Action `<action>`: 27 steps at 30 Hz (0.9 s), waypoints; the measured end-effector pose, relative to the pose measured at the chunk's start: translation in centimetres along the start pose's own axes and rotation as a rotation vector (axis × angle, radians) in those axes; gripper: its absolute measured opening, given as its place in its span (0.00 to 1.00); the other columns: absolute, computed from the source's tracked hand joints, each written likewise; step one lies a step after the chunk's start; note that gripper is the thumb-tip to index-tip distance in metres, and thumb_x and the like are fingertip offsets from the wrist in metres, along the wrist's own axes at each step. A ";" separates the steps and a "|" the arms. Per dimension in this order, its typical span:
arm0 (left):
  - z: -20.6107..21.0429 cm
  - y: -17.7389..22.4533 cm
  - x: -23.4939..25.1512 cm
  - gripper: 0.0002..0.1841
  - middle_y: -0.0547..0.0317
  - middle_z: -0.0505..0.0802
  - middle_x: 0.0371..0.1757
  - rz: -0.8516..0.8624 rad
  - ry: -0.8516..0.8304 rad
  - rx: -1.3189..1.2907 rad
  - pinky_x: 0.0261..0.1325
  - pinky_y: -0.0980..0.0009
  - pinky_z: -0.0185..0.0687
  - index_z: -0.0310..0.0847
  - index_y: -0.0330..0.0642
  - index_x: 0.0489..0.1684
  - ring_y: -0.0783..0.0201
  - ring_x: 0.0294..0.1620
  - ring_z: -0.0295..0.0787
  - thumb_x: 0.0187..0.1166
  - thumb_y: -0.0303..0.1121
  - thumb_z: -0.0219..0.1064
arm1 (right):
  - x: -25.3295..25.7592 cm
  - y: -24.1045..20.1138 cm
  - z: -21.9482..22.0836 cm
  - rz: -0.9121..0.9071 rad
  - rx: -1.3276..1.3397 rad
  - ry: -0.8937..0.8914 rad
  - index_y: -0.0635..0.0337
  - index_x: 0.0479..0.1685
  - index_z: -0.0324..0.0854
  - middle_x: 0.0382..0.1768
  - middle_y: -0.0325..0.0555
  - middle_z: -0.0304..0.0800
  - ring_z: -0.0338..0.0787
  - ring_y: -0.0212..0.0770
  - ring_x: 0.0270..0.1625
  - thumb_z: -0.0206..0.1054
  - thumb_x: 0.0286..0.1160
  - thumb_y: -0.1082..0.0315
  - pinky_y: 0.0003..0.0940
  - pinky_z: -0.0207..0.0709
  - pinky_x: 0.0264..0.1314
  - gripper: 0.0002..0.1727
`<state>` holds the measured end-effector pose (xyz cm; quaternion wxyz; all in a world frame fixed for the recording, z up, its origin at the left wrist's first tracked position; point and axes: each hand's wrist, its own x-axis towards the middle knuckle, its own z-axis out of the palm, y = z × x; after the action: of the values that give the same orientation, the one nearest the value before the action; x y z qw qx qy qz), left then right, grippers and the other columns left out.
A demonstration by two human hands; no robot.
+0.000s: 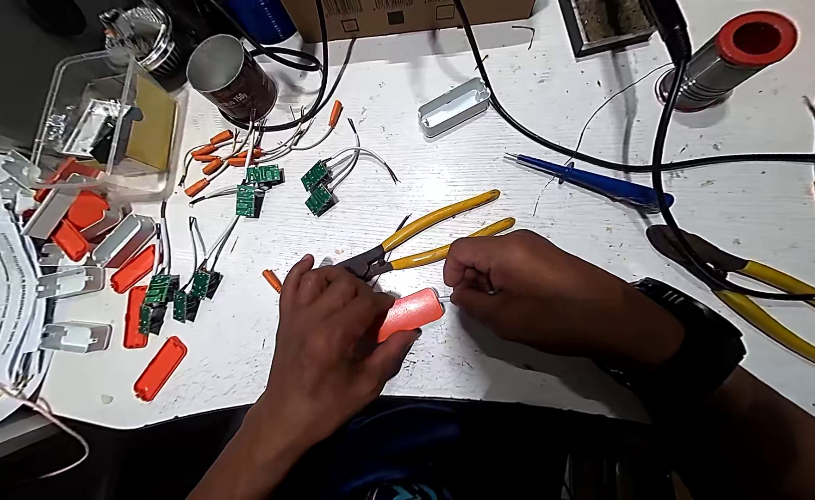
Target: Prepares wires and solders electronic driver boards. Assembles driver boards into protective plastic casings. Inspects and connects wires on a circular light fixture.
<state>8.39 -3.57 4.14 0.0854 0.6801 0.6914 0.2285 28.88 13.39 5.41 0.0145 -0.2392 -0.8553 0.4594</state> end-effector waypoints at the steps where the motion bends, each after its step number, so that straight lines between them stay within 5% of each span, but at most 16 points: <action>1: 0.0 0.1 0.1 0.19 0.67 0.92 0.37 -0.001 -0.006 0.004 0.83 0.36 0.56 0.94 0.54 0.40 0.62 0.55 0.87 0.74 0.59 0.70 | 0.0 0.0 0.0 0.001 -0.001 0.000 0.47 0.30 0.82 0.18 0.27 0.81 0.78 0.22 0.19 0.70 0.74 0.70 0.22 0.71 0.19 0.07; 8: -0.1 0.1 0.4 0.20 0.66 0.92 0.38 0.023 -0.032 0.017 0.83 0.36 0.56 0.94 0.53 0.40 0.61 0.56 0.87 0.75 0.59 0.70 | 0.0 -0.1 -0.1 0.012 -0.072 0.006 0.44 0.30 0.83 0.18 0.25 0.81 0.79 0.23 0.19 0.71 0.73 0.67 0.26 0.72 0.20 0.06; 14: 0.3 0.3 0.5 0.20 0.64 0.91 0.37 0.082 -0.022 0.058 0.82 0.37 0.58 0.94 0.52 0.43 0.58 0.54 0.87 0.79 0.58 0.67 | 0.0 0.3 0.4 -0.027 -0.086 -0.008 0.40 0.33 0.87 0.18 0.22 0.79 0.76 0.22 0.20 0.64 0.83 0.53 0.26 0.70 0.22 0.11; 27: -0.2 -1.1 -0.3 0.20 0.67 0.92 0.42 0.093 -0.026 0.013 0.85 0.37 0.55 0.93 0.53 0.50 0.62 0.59 0.85 0.75 0.57 0.72 | 0.5 -0.4 0.2 0.098 -0.134 -0.066 0.36 0.35 0.88 0.21 0.22 0.81 0.78 0.24 0.22 0.64 0.83 0.54 0.31 0.72 0.24 0.09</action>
<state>7.36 -3.90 3.80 0.0792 0.7149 0.6593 0.2192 28.28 13.26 5.49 -0.0524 -0.2658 -0.8715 0.4087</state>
